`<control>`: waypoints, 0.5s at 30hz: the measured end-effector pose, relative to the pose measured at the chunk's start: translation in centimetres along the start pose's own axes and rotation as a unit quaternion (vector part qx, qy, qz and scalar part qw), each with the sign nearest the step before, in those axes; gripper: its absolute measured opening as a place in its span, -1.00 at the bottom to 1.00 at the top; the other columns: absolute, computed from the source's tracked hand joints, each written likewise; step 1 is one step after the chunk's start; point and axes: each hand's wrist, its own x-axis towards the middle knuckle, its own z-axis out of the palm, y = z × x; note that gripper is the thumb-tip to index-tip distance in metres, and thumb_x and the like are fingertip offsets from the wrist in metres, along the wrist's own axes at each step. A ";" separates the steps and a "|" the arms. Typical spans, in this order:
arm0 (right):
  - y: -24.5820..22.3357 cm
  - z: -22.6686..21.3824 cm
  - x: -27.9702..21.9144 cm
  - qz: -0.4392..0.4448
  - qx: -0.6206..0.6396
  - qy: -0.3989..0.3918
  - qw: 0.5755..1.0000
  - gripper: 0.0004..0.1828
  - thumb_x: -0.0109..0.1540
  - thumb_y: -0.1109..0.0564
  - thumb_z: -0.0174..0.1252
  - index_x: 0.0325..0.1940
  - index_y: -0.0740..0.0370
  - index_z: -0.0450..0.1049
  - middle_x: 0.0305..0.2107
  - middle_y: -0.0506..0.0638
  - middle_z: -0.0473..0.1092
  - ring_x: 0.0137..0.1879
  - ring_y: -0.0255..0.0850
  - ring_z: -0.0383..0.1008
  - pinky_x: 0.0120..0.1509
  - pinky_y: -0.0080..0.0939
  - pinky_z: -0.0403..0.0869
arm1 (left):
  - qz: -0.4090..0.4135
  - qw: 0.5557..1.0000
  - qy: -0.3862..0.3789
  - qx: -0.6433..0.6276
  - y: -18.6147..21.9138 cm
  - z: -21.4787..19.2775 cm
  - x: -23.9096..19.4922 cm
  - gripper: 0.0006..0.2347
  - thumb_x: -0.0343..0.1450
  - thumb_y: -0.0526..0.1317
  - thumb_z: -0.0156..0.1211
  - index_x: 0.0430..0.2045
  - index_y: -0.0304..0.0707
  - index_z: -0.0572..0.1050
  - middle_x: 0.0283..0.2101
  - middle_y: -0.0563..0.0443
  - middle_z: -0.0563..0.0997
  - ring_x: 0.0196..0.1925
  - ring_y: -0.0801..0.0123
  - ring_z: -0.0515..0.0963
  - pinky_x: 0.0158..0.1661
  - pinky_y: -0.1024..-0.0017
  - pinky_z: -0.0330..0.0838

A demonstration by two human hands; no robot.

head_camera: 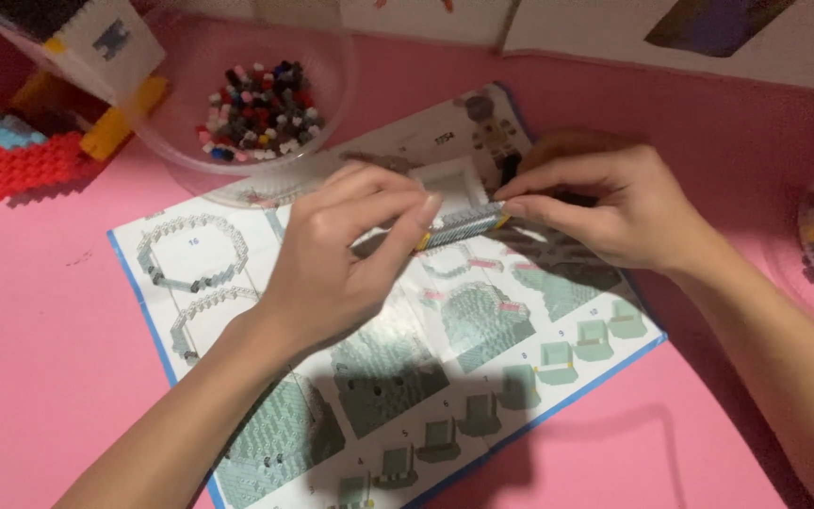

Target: The person assembles a small structure using tiny plastic beads, following a printed instruction sheet. They place individual beads onto a base, use a hammer to secure them, and continue building layers while referencing the guide.

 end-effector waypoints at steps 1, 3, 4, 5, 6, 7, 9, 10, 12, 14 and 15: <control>0.0 0.0 0.0 0.005 -0.003 0.002 1.000 -0.87 0.31 0.21 0.32 -0.12 0.35 0.67 -0.24 0.12 0.59 -0.12 -0.14 0.59 0.05 -0.22 0.52 | -0.016 1.000 0.002 -0.019 0.0 0.1 0.0 -0.79 0.58 -0.32 0.11 -0.33 -0.46 0.68 -0.26 -0.18 0.70 -0.22 0.15 0.63 -0.18 0.27 0.49; 0.1 -0.1 0.0 0.010 -0.006 0.003 1.000 -0.87 0.30 0.22 0.33 -0.13 0.36 0.67 -0.24 0.12 0.59 -0.13 -0.15 0.59 0.03 -0.25 0.51 | -0.033 0.999 0.004 -0.038 0.0 0.2 0.1 -0.76 0.60 -0.28 0.07 -0.32 -0.45 0.68 -0.25 -0.17 0.71 -0.22 0.19 0.64 -0.19 0.30 0.49; 0.2 -0.1 0.0 0.014 -0.005 -0.009 1.000 -0.86 0.31 0.20 0.32 -0.10 0.33 0.67 -0.23 0.10 0.58 -0.12 -0.17 0.58 0.03 -0.25 0.50 | -0.050 0.998 0.000 -0.041 0.0 0.2 0.2 -0.69 0.62 -0.24 -0.01 -0.34 -0.45 0.68 -0.25 -0.16 0.72 -0.22 0.21 0.66 -0.19 0.31 0.49; 0.4 -0.1 0.0 0.018 -0.004 -0.022 1.000 -0.84 0.31 0.18 0.30 -0.08 0.30 0.68 -0.23 0.07 0.58 -0.11 -0.18 0.56 0.04 -0.26 0.48 | -0.067 0.997 -0.004 -0.043 0.1 0.1 0.2 -0.63 0.63 -0.19 -0.09 -0.36 -0.44 0.68 -0.25 -0.14 0.72 -0.22 0.22 0.68 -0.19 0.33 0.49; 0.4 -0.2 0.0 0.018 -0.003 -0.022 1.000 -0.84 0.31 0.18 0.30 -0.08 0.30 0.68 -0.23 0.07 0.58 -0.11 -0.18 0.56 0.04 -0.26 0.48 | -0.068 0.997 -0.004 -0.043 0.1 0.0 0.2 -0.63 0.63 -0.19 -0.09 -0.36 -0.44 0.68 -0.25 -0.14 0.72 -0.22 0.22 0.68 -0.19 0.33 0.49; 0.3 -0.3 0.0 0.025 -0.009 -0.027 0.999 -0.83 0.31 0.16 0.30 -0.07 0.29 0.68 -0.22 0.06 0.58 -0.10 -0.19 0.58 0.05 -0.26 0.50 | -0.087 0.995 -0.005 -0.043 0.2 -0.1 0.3 -0.60 0.64 -0.16 -0.13 -0.32 -0.44 0.69 -0.26 -0.13 0.73 -0.21 0.23 0.68 -0.19 0.34 0.50; 0.2 -0.4 0.1 0.032 -0.014 -0.032 0.999 -0.81 0.31 0.14 0.29 -0.07 0.27 0.69 -0.21 0.05 0.59 -0.09 -0.19 0.59 0.06 -0.27 0.51 | -0.107 0.993 -0.006 -0.043 0.2 -0.1 0.2 -0.57 0.64 -0.12 -0.17 -0.27 -0.43 0.70 -0.26 -0.13 0.74 -0.21 0.25 0.69 -0.20 0.35 0.50; 0.2 -0.3 0.1 0.024 -0.011 -0.030 0.999 -0.83 0.30 0.16 0.31 -0.08 0.29 0.68 -0.23 0.06 0.58 -0.10 -0.18 0.59 0.06 -0.26 0.50 | -0.096 0.994 -0.002 -0.045 0.1 -0.1 0.2 -0.59 0.64 -0.14 -0.13 -0.31 -0.43 0.70 -0.26 -0.14 0.74 -0.21 0.23 0.70 -0.19 0.35 0.51; 0.0 -0.4 0.2 0.016 -0.009 -0.027 0.999 -0.84 0.30 0.19 0.32 -0.08 0.31 0.68 -0.25 0.08 0.58 -0.11 -0.17 0.58 0.06 -0.26 0.50 | -0.083 0.996 0.001 -0.046 0.0 0.0 0.2 -0.61 0.63 -0.15 -0.10 -0.35 -0.43 0.70 -0.26 -0.14 0.74 -0.21 0.22 0.70 -0.19 0.35 0.52; -0.1 -0.5 0.4 0.005 -0.013 -0.032 0.999 -0.85 0.29 0.18 0.33 -0.11 0.30 0.68 -0.28 0.06 0.59 -0.14 -0.18 0.57 0.01 -0.25 0.50 | -0.090 0.995 -0.001 -0.042 -0.2 0.1 0.1 -0.60 0.64 -0.15 -0.12 -0.31 -0.43 0.70 -0.27 -0.15 0.74 -0.23 0.23 0.70 -0.23 0.35 0.50; 0.0 -0.5 0.4 0.006 -0.013 -0.031 0.999 -0.85 0.29 0.18 0.33 -0.11 0.30 0.68 -0.28 0.06 0.59 -0.14 -0.18 0.57 0.01 -0.25 0.50 | -0.090 0.995 -0.002 -0.042 -0.2 0.1 0.2 -0.60 0.64 -0.15 -0.12 -0.31 -0.43 0.70 -0.27 -0.15 0.74 -0.23 0.23 0.70 -0.23 0.35 0.50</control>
